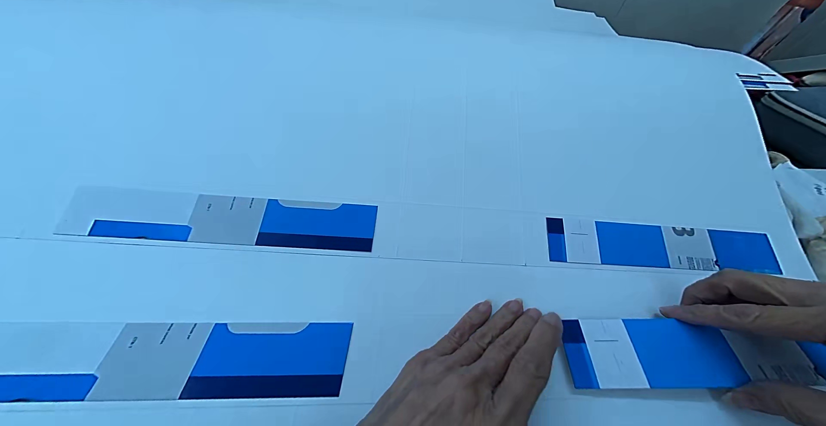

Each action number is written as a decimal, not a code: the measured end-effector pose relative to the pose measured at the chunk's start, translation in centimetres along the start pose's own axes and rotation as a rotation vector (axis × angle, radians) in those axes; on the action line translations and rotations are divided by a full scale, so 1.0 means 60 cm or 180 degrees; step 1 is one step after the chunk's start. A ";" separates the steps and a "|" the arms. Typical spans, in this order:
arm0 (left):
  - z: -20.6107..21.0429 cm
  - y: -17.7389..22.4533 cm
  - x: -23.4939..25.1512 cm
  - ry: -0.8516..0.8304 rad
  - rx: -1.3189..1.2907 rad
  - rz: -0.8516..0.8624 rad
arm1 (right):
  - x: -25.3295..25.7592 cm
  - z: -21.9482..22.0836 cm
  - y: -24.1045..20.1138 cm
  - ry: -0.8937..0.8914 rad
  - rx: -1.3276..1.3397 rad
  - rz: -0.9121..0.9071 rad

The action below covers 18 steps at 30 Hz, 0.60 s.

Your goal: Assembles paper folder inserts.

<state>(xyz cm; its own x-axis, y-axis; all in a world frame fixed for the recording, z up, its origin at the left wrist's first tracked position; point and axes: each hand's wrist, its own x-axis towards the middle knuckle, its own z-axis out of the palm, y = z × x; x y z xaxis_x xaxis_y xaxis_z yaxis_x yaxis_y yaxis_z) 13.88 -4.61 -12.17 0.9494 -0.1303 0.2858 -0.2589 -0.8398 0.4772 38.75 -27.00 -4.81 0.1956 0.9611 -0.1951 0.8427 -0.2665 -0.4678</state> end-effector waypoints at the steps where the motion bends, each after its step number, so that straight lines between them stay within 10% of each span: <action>1: 0.004 -0.001 0.004 0.0045 -0.0032 -0.0018 | 0.000 0.000 -0.002 -0.0009 0.0001 0.0014; 18: 0.023 -0.013 0.006 0.0162 0.0084 0.0117 | 0.005 0.011 -0.004 0.0088 -0.0041 0.0087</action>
<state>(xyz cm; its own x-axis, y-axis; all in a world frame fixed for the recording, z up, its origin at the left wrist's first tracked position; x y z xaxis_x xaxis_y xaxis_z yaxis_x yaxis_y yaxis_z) 14.64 -4.74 -13.57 0.9289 -0.1349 0.3450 -0.2880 -0.8487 0.4436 38.28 -26.72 -5.33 0.2323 0.9552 -0.1836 0.8432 -0.2919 -0.4515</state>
